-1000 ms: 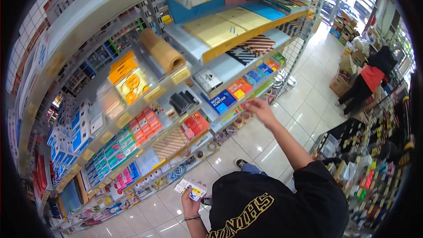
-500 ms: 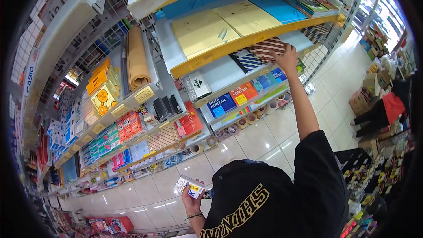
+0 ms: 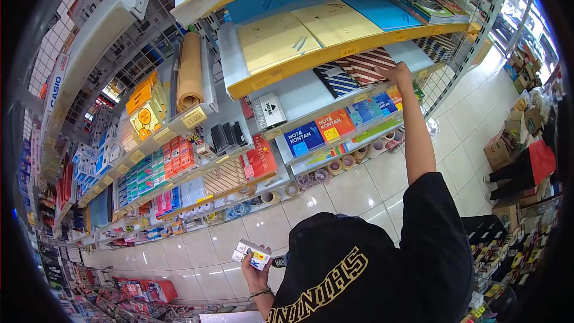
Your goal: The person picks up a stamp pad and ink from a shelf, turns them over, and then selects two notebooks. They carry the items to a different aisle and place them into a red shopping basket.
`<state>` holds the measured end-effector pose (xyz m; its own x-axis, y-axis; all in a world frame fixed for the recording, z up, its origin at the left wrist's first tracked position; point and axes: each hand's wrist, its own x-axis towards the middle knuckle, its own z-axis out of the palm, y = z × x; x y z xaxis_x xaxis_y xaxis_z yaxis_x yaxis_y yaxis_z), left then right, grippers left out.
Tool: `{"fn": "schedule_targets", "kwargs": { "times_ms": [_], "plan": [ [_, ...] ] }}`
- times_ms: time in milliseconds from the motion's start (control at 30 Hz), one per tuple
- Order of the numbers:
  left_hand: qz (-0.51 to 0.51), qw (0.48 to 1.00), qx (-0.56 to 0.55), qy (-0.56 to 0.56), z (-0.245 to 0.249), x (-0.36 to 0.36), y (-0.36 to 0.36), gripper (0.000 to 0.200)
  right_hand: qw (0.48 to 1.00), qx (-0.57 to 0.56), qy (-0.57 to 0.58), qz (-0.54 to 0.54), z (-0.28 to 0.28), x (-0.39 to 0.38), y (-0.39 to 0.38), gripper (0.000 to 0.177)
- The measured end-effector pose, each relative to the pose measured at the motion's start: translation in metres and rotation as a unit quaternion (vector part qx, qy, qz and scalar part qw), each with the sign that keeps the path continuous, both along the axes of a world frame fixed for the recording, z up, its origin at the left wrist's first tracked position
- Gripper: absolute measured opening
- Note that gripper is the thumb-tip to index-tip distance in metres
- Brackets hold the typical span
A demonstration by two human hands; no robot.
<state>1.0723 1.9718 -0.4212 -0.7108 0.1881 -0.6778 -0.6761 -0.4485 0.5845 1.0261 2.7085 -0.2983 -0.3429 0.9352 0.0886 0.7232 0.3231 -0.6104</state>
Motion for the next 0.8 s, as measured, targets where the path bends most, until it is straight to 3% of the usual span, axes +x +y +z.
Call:
{"fn": "schedule_targets", "kwargs": {
  "times_ms": [67,133,167,233,267,333,433,633,700,733,800],
  "plan": [
    [0.003,1.000,-0.003,0.000,0.000,0.001,0.002,0.048,0.999,-0.006,0.037,0.037,-0.014,0.003,0.017,0.089],
    [0.002,1.000,0.008,0.009,0.000,0.000,0.001,0.048,0.966,-0.048,0.237,0.094,-0.030,0.003,0.031,0.067],
    [0.003,1.000,0.009,0.009,0.002,0.001,0.002,0.048,0.966,-0.046,0.237,0.095,-0.020,0.006,0.022,0.067],
    [-0.003,1.000,0.004,0.021,0.006,0.001,0.004,0.047,0.935,-0.208,0.284,0.030,0.007,0.015,-0.008,0.048],
    [-0.001,1.000,0.005,0.020,0.005,0.002,0.004,0.047,0.936,-0.208,0.283,0.032,0.005,0.019,-0.010,0.048],
    [0.017,0.999,0.027,0.019,0.002,0.002,0.001,0.049,0.855,-0.319,0.404,0.064,0.004,0.026,-0.013,0.039],
    [-0.013,0.999,0.003,0.031,0.001,0.002,0.000,0.048,0.812,-0.371,0.445,0.077,0.000,0.037,-0.025,0.033],
    [-0.039,0.999,-0.005,0.028,0.006,0.002,0.010,0.050,0.791,-0.374,0.479,0.064,-0.013,0.067,-0.073,0.040],
    [-0.051,0.998,-0.011,0.021,0.008,0.000,0.017,0.052,0.743,-0.376,0.542,0.112,-0.014,0.083,-0.105,0.048],
    [-0.063,0.998,-0.013,0.023,0.009,-0.001,0.019,0.052,0.743,-0.373,0.544,0.108,-0.024,0.091,-0.118,0.048],
    [-0.077,0.997,-0.017,0.022,0.010,-0.003,0.026,0.052,0.698,-0.401,0.555,0.208,-0.052,0.106,-0.144,0.059]
  ]
}}
